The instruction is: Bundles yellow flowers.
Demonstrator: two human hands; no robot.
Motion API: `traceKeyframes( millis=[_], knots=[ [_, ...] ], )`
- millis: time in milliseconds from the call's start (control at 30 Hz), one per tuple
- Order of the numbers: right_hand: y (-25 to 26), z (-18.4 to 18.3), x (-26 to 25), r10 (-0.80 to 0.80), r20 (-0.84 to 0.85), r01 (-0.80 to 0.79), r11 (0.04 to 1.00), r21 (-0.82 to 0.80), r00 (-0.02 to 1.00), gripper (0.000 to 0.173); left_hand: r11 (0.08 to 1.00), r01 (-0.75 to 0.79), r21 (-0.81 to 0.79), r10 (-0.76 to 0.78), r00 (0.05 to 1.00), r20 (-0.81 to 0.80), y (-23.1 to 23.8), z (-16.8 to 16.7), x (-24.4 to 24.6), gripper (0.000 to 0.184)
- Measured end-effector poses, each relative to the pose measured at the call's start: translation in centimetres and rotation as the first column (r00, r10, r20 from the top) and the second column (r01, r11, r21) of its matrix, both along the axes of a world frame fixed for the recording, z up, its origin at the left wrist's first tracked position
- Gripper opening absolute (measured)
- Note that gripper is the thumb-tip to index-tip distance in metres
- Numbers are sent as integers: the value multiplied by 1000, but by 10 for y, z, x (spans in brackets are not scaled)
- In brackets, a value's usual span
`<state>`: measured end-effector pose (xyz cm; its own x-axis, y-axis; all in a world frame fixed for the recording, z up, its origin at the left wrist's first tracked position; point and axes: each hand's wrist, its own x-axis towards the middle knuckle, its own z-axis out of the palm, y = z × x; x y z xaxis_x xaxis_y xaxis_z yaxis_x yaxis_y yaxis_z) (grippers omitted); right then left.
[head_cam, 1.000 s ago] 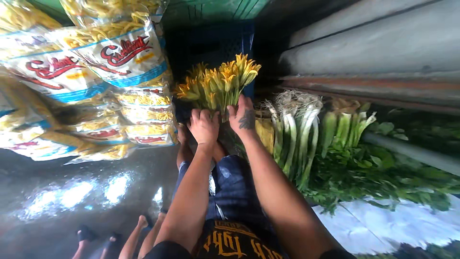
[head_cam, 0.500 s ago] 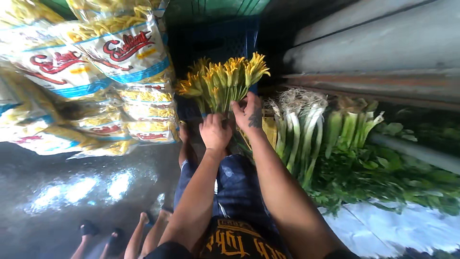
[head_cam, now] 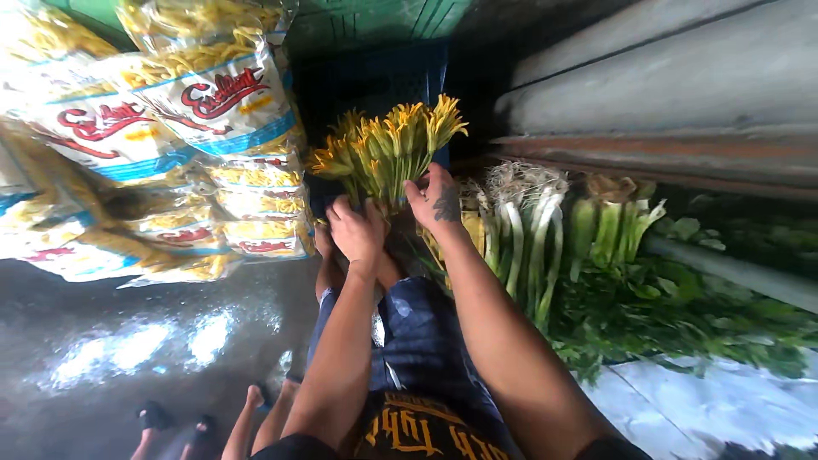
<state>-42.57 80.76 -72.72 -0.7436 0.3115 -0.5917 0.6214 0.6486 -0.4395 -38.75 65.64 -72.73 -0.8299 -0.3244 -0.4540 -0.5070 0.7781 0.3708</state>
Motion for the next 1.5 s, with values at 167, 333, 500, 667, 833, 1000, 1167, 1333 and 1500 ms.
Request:
traceKeyframes(
  millis=[167,333,500,667,833,1000,1167,1333,1500],
  knots=[
    [-12,1,-4,15,-22,-14,1000,20,1000,53,994,-31,108,27,999,41,-27,-11,-23,30],
    [-17,3,2,64,0,-64,997,50,998,57,987,-59,149,32,984,175,-25,-8,-26,37],
    [-25,10,-1,106,-88,-108,994,-18,991,57,972,-165,170,145,982,124,-25,8,-30,50],
    [-23,18,-7,172,24,-171,985,-39,985,67,988,-122,100,86,949,302,-15,54,-50,30],
    [-22,14,-13,196,113,-196,981,-4,974,68,994,-85,65,67,968,241,-7,15,-45,29],
    [-22,5,-7,92,13,-91,995,-50,996,67,999,-1,51,-16,942,336,-13,16,-52,37],
    [-39,64,-23,-20,105,31,994,-108,994,61,929,326,-177,-279,929,243,-29,38,-39,41],
    [-17,31,-9,-163,141,185,970,-155,976,75,870,477,-124,-438,864,250,-19,23,-42,44],
    [-20,22,-5,-191,196,214,971,-104,962,71,898,409,-159,-375,904,206,-20,20,-35,38]
  ],
)
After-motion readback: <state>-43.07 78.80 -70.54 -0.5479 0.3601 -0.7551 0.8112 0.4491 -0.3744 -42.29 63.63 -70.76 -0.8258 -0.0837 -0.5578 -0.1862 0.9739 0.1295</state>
